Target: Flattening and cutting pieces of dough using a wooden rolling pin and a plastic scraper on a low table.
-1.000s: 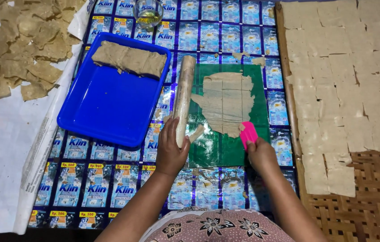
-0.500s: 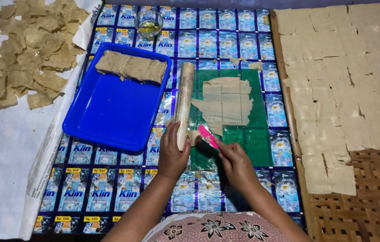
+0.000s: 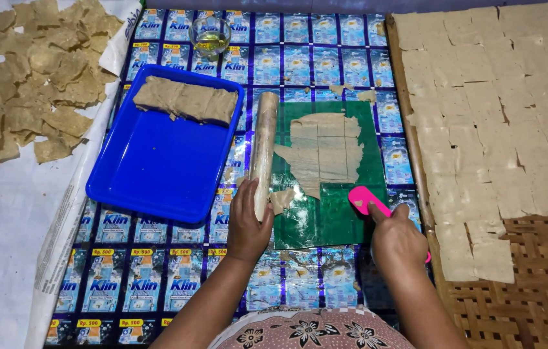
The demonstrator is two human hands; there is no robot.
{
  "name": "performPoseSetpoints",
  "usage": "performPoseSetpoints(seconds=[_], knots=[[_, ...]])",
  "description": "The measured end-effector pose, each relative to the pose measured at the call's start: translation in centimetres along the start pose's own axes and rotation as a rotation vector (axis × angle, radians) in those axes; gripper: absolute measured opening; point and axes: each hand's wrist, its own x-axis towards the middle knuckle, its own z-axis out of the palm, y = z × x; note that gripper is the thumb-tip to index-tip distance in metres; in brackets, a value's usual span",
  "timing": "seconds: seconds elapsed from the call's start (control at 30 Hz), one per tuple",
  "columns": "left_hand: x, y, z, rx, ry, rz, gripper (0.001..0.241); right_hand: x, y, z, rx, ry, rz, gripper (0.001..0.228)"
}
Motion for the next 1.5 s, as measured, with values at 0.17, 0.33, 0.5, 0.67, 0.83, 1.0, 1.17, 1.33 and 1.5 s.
performPoseSetpoints(seconds=[0.17, 0.33, 0.5, 0.67, 0.83, 1.0, 1.17, 1.33, 1.5], knots=[[0.0, 0.2, -0.2, 0.018, -0.021, -0.015, 0.063, 5.4, -0.7, 1.0, -0.103, -0.035, -0.022, 0.052], [0.1, 0.1, -0.1, 0.022, -0.015, -0.007, 0.062, 12.7, -0.4, 0.3, -0.070, -0.027, 0.012, 0.050], [0.1, 0.0, -0.1, 0.018, -0.009, 0.002, 0.062, 19.1, -0.1, -2.8, -0.055, -0.007, -0.085, 0.047], [0.2, 0.1, -0.1, 0.029, -0.016, -0.006, 0.062, 23.2, -0.7, -6.3, -0.051, -0.173, -0.059, 0.044], [0.3, 0.3, -0.2, 0.031, -0.026, -0.022, 0.061, 30.3, 3.2, 3.1, 0.379, -0.367, -0.087, 0.032], [0.3, 0.2, -0.3, 0.020, -0.031, -0.028, 0.062, 26.5, 2.8, 2.5, 0.298, -0.108, 0.067, 0.034], [0.7, 0.4, -0.3, 0.027, -0.027, -0.030, 0.061, 26.4, 6.3, 3.5, 0.334, -0.145, 0.107, 0.037], [0.4, 0.5, -0.3, 0.024, -0.025, -0.011, 0.060, 28.2, 5.9, 3.6, 0.417, -0.342, 0.070, 0.038], [0.5, 0.5, -0.2, 0.035, -0.025, -0.027, 0.062, 28.8, 0.4, -0.2, 0.222, -0.318, -0.120, 0.034]])
